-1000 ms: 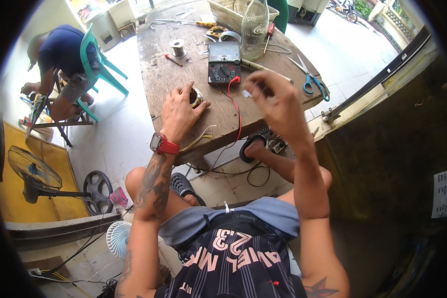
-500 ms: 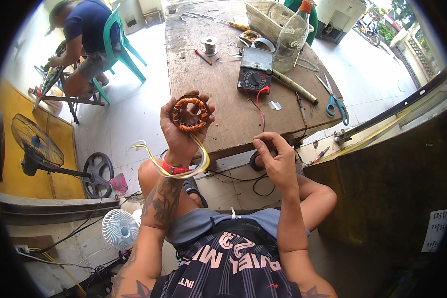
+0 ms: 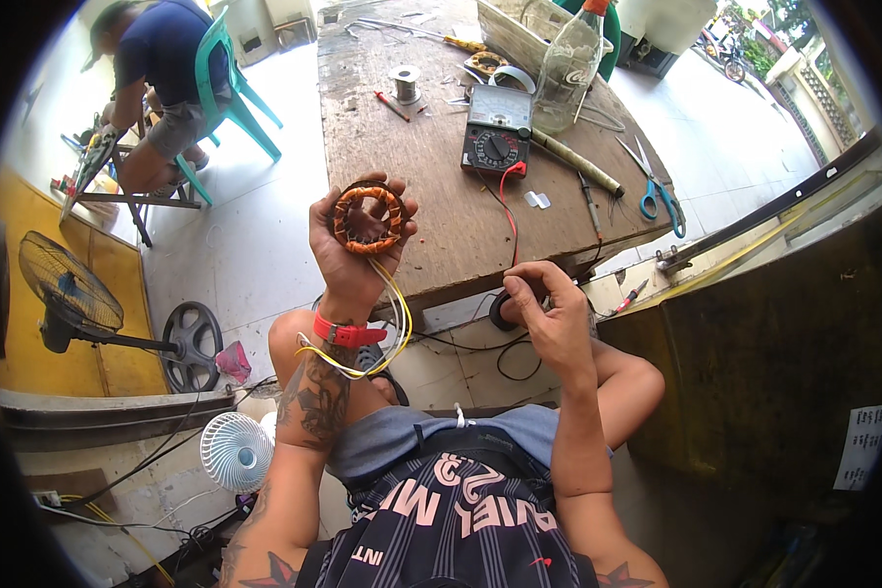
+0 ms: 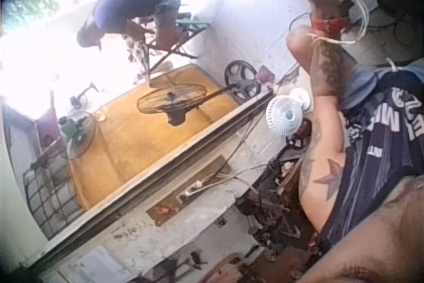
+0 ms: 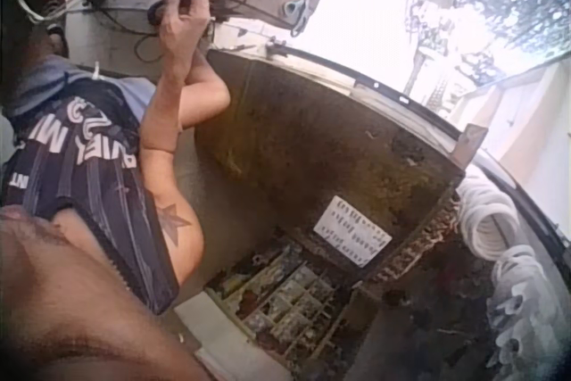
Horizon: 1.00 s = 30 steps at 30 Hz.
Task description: The person hammers a copper coil, trims wires with scissors, and connects multimeter probes to test the coil. They work at a wooden table with tools and a glass bottle nearby.
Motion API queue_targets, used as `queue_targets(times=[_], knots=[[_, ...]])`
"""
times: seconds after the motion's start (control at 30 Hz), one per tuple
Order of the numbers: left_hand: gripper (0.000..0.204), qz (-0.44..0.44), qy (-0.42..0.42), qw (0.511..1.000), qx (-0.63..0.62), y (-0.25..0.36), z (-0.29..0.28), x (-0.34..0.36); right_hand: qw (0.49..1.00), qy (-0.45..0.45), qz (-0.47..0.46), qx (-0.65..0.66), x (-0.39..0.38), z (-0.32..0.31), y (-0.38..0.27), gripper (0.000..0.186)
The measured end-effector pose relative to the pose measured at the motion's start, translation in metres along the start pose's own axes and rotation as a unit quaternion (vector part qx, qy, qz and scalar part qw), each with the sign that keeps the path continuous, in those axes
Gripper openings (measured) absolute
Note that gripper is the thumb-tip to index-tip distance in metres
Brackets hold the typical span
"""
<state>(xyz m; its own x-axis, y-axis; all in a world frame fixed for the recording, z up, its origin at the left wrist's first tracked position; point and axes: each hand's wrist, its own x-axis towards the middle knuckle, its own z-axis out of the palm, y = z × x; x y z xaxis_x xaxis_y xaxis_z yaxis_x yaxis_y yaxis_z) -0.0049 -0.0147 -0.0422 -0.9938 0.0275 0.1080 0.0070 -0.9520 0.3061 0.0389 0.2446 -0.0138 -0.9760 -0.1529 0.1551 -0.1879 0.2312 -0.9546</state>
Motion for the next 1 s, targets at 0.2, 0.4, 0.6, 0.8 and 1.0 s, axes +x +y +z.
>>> queue_targets(times=[0.2, 0.4, 0.6, 0.8, 1.0], knots=[[0.060, 0.006, 0.035, 0.999, 0.031, 0.000, 0.001, -0.001, 1.000, -0.005, -0.007, -0.019, -0.003, -0.007, -0.008, 0.017], [0.057, -0.010, 0.103, 0.991, 0.081, 0.004, 0.008, 0.002, 0.998, -0.023, -0.028, -0.044, -0.009, -0.004, 0.000, 0.015], [0.048, 0.166, 0.097, 0.656, 0.730, 0.012, 0.011, 0.016, 0.995, -0.089, -0.018, -0.047, -0.020, 0.014, -0.001, 0.013], [0.030, 0.194, -0.044, 0.469, 0.860, 0.007, -0.011, 0.032, 0.964, -0.145, -0.132, -0.179, -0.022, -0.001, -0.049, 0.012], [0.038, 0.206, -0.064, 0.446, 0.869, 0.003, -0.024, 0.027, 0.801, -0.021, -0.567, -0.189, -0.025, -0.100, -0.185, 0.020]])
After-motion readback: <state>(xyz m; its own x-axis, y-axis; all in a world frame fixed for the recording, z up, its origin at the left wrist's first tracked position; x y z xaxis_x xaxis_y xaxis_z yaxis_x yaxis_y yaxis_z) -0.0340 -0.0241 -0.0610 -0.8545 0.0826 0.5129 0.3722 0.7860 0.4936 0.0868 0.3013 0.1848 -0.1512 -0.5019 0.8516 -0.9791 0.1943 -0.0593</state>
